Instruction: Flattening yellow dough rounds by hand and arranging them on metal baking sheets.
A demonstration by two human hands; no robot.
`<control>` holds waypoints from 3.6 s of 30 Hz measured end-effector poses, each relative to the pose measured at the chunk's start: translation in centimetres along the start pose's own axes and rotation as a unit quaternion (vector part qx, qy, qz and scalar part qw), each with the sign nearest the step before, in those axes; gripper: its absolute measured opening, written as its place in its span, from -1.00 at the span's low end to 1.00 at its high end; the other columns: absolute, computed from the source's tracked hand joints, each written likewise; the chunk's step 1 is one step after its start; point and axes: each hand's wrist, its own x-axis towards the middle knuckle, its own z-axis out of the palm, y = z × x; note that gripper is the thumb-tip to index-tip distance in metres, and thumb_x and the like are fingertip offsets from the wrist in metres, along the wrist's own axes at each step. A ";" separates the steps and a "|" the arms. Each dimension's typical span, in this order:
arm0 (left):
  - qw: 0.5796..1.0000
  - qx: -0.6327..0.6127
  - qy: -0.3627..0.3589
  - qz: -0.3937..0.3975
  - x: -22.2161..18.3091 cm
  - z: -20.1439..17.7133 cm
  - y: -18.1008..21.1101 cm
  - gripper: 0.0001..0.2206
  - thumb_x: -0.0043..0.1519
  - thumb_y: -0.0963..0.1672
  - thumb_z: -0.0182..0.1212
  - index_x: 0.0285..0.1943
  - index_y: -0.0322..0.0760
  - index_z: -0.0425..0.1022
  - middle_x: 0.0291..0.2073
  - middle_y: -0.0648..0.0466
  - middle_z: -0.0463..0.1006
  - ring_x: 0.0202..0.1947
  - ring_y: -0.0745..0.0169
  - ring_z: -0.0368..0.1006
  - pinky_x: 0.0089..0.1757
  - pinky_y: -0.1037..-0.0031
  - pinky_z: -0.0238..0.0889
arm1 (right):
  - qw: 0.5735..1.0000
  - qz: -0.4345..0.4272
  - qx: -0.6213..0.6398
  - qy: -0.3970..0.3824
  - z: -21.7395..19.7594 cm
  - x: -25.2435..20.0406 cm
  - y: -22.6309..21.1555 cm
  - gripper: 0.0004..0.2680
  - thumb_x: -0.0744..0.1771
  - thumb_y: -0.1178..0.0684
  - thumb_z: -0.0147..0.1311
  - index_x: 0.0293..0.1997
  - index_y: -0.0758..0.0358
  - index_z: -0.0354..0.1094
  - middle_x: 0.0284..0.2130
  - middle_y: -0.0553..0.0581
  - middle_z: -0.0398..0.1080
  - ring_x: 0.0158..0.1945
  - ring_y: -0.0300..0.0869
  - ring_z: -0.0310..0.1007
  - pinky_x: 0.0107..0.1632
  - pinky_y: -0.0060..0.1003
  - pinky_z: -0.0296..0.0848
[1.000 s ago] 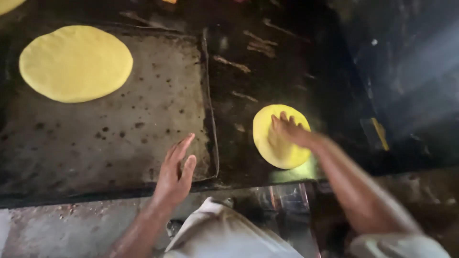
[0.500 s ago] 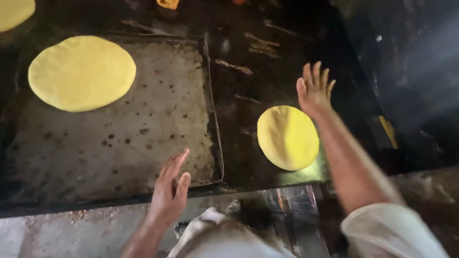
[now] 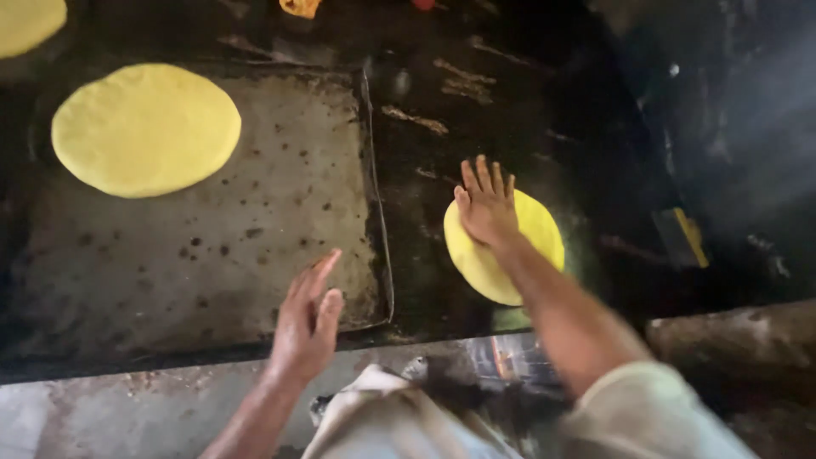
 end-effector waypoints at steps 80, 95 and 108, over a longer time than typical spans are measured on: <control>0.999 -0.005 -0.022 0.034 1.7 2.9 1.0 -0.64 0.38 -0.04 0.04 0.27 -0.30 0.47 0.23 -0.16 0.51 0.30 -0.17 0.38 0.20 0.16 0.22 | 0.995 0.036 0.001 0.088 2.6 3.2 3.6 -0.44 0.42 -0.39 -0.62 0.62 0.01 -0.30 0.60 0.14 -0.31 0.61 0.18 -0.42 0.53 0.28 -0.46; 0.997 -0.018 -0.024 0.077 1.5 3.7 0.5 -0.61 0.39 -0.02 0.02 0.29 -0.33 0.45 0.25 -0.18 0.50 0.30 -0.20 0.39 0.21 0.14 0.23 | 0.969 0.000 0.205 -0.139 -2.2 2.4 -1.2 -0.49 0.42 -0.33 -0.60 0.60 -0.07 -0.42 0.56 0.11 -0.52 0.58 0.17 -0.65 0.50 0.20 -0.56; 0.993 -0.051 -0.057 0.093 3.4 5.8 2.7 -0.66 0.38 -0.09 0.10 0.28 -0.34 0.46 0.25 -0.16 0.50 0.21 -0.18 0.43 0.13 0.20 0.27 | 0.991 -0.063 -0.021 0.120 -0.8 -6.0 -4.8 -0.47 0.45 -0.24 -0.42 0.60 0.25 -0.31 0.55 0.37 -0.34 0.58 0.28 -0.43 0.51 0.26 -0.41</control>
